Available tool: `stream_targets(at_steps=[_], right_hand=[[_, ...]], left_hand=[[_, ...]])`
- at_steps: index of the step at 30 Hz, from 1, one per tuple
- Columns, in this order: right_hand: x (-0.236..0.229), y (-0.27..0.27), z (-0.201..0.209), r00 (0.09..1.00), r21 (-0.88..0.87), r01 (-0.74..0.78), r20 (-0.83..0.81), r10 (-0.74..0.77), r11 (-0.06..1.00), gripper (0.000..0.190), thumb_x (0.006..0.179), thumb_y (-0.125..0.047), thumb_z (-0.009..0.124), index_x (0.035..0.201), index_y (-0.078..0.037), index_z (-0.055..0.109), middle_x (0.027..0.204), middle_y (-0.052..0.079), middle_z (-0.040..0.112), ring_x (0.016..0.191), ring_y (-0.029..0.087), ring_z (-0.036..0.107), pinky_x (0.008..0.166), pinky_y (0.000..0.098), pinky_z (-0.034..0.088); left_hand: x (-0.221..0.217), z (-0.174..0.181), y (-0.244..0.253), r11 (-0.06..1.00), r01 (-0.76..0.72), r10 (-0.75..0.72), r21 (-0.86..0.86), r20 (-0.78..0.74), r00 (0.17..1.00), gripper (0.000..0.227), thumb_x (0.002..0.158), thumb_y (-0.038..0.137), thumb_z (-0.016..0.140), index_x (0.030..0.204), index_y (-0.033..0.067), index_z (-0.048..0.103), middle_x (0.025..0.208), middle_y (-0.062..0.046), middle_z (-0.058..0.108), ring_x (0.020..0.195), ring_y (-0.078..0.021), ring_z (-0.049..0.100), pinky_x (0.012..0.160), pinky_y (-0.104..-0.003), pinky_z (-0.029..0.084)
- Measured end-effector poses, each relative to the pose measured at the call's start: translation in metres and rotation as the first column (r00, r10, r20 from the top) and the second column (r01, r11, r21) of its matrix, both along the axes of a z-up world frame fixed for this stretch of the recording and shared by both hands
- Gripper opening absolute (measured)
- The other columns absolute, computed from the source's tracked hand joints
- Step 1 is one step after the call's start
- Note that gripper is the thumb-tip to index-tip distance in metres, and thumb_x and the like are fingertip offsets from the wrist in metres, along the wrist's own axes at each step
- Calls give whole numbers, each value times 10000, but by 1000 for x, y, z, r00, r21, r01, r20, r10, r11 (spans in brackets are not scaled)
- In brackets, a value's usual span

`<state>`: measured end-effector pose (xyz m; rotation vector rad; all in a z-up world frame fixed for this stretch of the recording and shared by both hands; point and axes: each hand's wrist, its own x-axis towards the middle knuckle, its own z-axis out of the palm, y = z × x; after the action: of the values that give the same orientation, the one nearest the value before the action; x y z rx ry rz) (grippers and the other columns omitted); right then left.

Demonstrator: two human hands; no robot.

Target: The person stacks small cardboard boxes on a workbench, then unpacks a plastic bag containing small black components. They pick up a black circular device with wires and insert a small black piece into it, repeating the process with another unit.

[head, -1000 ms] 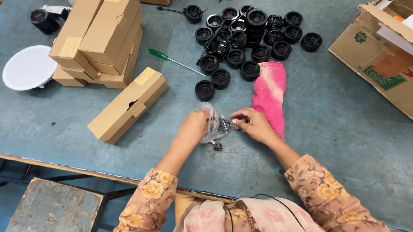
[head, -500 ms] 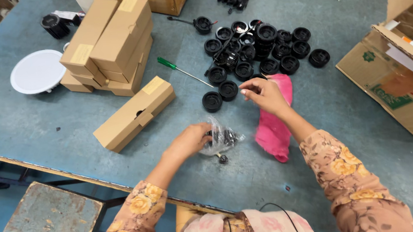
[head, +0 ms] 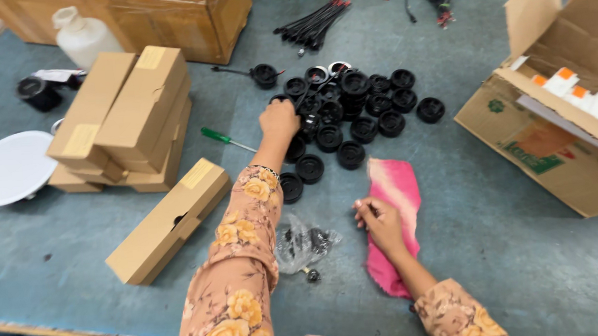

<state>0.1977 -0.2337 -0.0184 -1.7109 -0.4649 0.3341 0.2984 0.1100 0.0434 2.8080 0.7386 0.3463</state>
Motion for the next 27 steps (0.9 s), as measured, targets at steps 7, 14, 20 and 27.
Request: stream_targets(at_steps=[7, 14, 20, 27], right_hand=[[2, -2, -4, 1000, 45, 2, -4, -2, 999, 250, 995, -254, 643, 941, -31, 743, 722, 6, 696, 596, 59, 627, 514, 206, 430], [11, 1, 12, 986, 289, 95, -160, -50, 952, 317, 1056, -252, 544, 1141, -2, 721, 902, 76, 727, 665, 106, 644, 538, 237, 458], [34, 1, 43, 955, 602, 232, -288, -63, 764, 391, 1073, -286, 480, 1341, -30, 607, 1219, 77, 719, 945, 111, 695, 777, 266, 558], [34, -46, 22, 919, 539, 323, -376, -121, 778, 289, 1058, -189, 642, 1285, -9, 655, 972, 36, 688, 801, 109, 651, 726, 280, 531]], left_hand=[[-8, -1, 46, 981, 15, 17, -192, 161, 987, 217, 844, 212, 741, 1006, 68, 755, 1020, -181, 754, 949, -347, 707, 822, -459, 566], [-122, 30, -49, 464, 464, -152, -754, 448, 881, 169, 907, 148, 695, 1020, 26, 726, 827, -24, 735, 602, -82, 686, 489, -268, 588], [-176, 17, -157, 425, 433, -301, -795, 328, 896, 256, 898, 168, 732, 1085, -5, 709, 842, -62, 755, 624, -122, 700, 550, -277, 571], [-172, 31, -172, 576, 637, -579, -512, 295, 760, 460, 876, 348, 794, 1182, 27, 674, 1099, -147, 737, 971, -256, 723, 840, -385, 574]])
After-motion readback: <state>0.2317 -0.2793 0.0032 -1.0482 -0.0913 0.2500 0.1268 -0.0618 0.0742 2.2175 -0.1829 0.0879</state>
